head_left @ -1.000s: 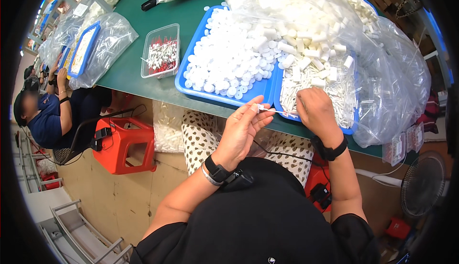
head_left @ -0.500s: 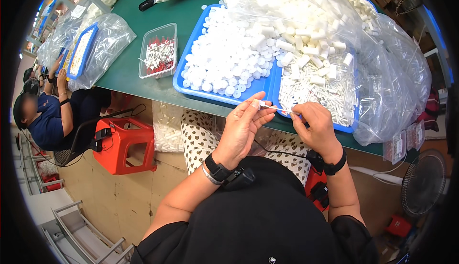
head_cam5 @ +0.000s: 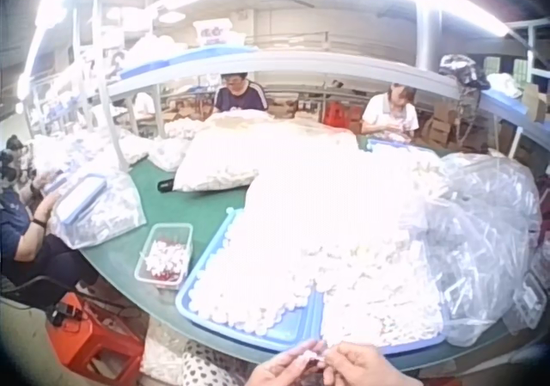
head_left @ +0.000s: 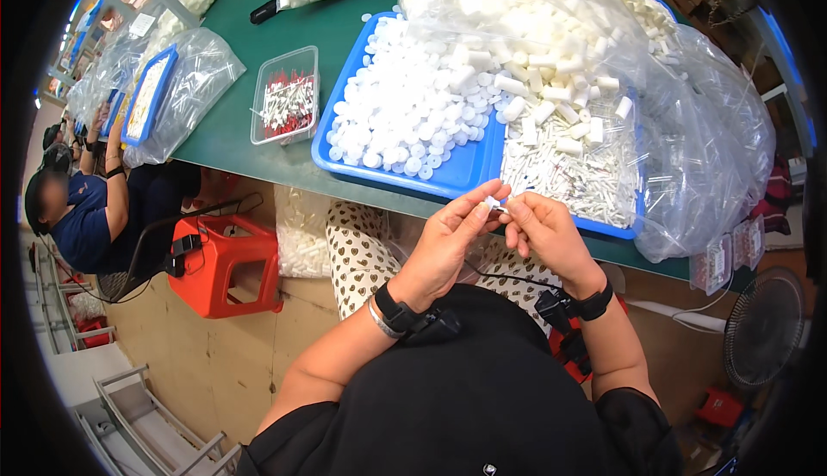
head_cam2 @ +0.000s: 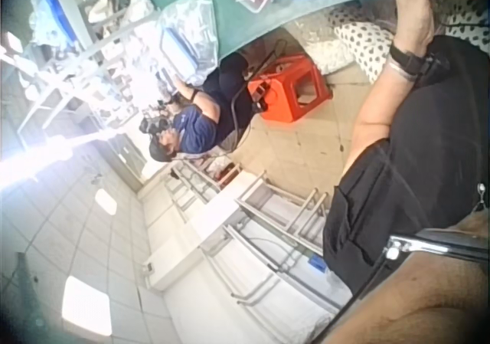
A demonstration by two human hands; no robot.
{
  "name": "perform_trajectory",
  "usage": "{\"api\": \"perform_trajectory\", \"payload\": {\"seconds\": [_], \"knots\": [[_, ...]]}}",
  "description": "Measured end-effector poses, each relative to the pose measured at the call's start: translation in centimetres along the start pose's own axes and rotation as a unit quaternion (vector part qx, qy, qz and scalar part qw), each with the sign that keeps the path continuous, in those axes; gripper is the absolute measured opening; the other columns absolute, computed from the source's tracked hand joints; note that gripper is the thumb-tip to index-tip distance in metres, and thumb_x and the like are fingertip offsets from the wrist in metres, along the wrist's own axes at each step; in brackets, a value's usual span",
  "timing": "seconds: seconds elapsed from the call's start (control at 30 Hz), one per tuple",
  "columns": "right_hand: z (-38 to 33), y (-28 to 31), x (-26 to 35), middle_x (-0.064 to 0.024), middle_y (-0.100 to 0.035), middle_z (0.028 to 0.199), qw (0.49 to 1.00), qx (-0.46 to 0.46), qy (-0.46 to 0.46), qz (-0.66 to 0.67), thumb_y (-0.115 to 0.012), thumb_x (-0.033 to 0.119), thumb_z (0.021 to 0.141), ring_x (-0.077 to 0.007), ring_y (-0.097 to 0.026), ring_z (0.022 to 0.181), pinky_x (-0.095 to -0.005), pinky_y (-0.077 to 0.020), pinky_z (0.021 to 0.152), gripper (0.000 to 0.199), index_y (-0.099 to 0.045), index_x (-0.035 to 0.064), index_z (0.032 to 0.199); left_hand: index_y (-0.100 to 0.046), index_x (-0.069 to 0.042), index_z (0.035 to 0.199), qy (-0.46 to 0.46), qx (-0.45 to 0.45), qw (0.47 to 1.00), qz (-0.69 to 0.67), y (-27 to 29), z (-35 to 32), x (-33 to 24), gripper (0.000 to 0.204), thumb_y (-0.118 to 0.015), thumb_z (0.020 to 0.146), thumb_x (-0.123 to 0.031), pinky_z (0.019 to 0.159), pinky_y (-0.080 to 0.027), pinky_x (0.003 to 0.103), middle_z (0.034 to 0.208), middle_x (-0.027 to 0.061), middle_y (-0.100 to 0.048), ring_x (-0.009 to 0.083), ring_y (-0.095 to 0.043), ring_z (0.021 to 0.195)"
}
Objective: The person sits at a green workbench and repeatedly assembles small white plastic components. They pick a cylindrical piece and a cap from blue trays, fit them together by hand, and place the finished unit into a clear plastic bag.
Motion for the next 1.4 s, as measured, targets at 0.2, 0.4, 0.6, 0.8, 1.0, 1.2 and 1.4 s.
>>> {"api": "perform_trajectory", "payload": {"seconds": [0.2, 0.4, 0.6, 0.8, 1.0, 1.2, 1.4], "knots": [[1.4, 3.6, 2.6, -0.0105, -0.067, 0.077, 0.764, -0.251, 0.342, -0.486, -0.057, 0.016, 0.098, -0.0270, -0.066, 0.065, -0.0357, -0.0501, 0.058, 0.017, -0.065, 0.0002, 0.097, -0.047, 0.002, 0.137, 0.028, -0.037, 0.999, 0.005, 0.6, -0.2, -0.1, 0.040, -0.046, 0.106, -0.023, 0.098, -0.050, 0.032, 0.122, 0.0140, -0.063, 0.0188, -0.062, 0.110], [4.0, 9.2, 2.4, -0.0127, -0.060, 0.089, 0.639, -0.258, 0.230, -0.687, -0.062, 0.006, 0.082, -0.0321, -0.062, 0.083, -0.0416, -0.0507, 0.069, 0.009, -0.062, 0.0040, 0.091, -0.047, 0.002, 0.136, 0.067, -0.013, 0.995, -0.068, 0.8, -0.4, 0.6, 0.042, -0.046, 0.106, -0.027, 0.089, -0.054, 0.030, 0.109, 0.0108, -0.065, 0.0165, -0.064, 0.098], [2.9, 8.3, 3.2, -0.0155, -0.062, 0.094, 0.720, -0.292, 0.265, -0.571, -0.061, 0.007, 0.088, -0.0339, -0.062, 0.083, -0.0421, -0.0499, 0.070, 0.012, -0.062, 0.0000, 0.098, -0.048, 0.003, 0.136, 0.041, -0.035, 0.998, -0.038, 1.6, -0.4, -0.2, 0.045, -0.047, 0.105, -0.030, 0.087, -0.054, 0.029, 0.110, 0.0101, -0.065, 0.0128, -0.063, 0.095], [0.1, 3.8, 3.3, -0.0127, -0.066, 0.088, 0.877, -0.149, 0.239, -0.390, -0.070, 0.002, 0.084, -0.0214, -0.065, 0.072, -0.0320, -0.0510, 0.063, 0.022, -0.056, -0.0009, 0.101, -0.050, 0.001, 0.134, -0.009, -0.023, 1.000, 0.011, 0.4, 0.1, -1.9, 0.042, -0.047, 0.105, -0.029, 0.089, -0.052, 0.029, 0.119, 0.0122, -0.064, 0.0135, -0.062, 0.102], [-1.1, 1.0, 3.1, -0.0130, -0.065, 0.080, 0.903, -0.119, 0.219, -0.351, -0.071, -0.002, 0.082, -0.0217, -0.067, 0.068, -0.0312, -0.0527, 0.061, 0.023, -0.054, 0.0006, 0.097, -0.051, -0.001, 0.133, 0.016, -0.007, 1.000, -0.022, -0.3, 0.5, -1.1, 0.041, -0.051, 0.104, -0.029, 0.087, -0.051, 0.028, 0.119, 0.0082, -0.063, 0.0126, -0.060, 0.105], [-1.0, -0.8, 2.6, -0.0091, -0.059, 0.077, 0.885, -0.103, 0.299, -0.342, -0.072, 0.000, 0.080, -0.0239, -0.057, 0.061, -0.0326, -0.0456, 0.054, 0.016, -0.061, 0.0029, 0.091, -0.057, -0.002, 0.129, 0.018, -0.016, 1.000, 0.008, 0.3, 0.2, -0.8, 0.037, -0.056, 0.102, -0.026, 0.081, -0.050, 0.023, 0.111, 0.0022, -0.062, 0.0086, -0.058, 0.097], [-1.2, -0.4, 1.8, -0.0054, -0.062, 0.082, 0.964, -0.074, 0.176, -0.187, -0.070, 0.001, 0.085, -0.0128, -0.064, 0.071, -0.0264, -0.0515, 0.064, 0.015, -0.057, -0.0019, 0.092, -0.064, 0.000, 0.122, -0.105, -0.025, 0.969, 0.222, -0.4, 0.0, -0.9, 0.026, -0.054, 0.102, -0.012, 0.075, -0.050, 0.022, 0.110, 0.0039, -0.055, 0.0074, -0.057, 0.082]]}}
Point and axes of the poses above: each hand's wrist, its own z-axis towards the middle knuckle, its own y-axis out of the back of the hand, x = y × z, the point moved 2 cm from there along z, towards the middle knuckle
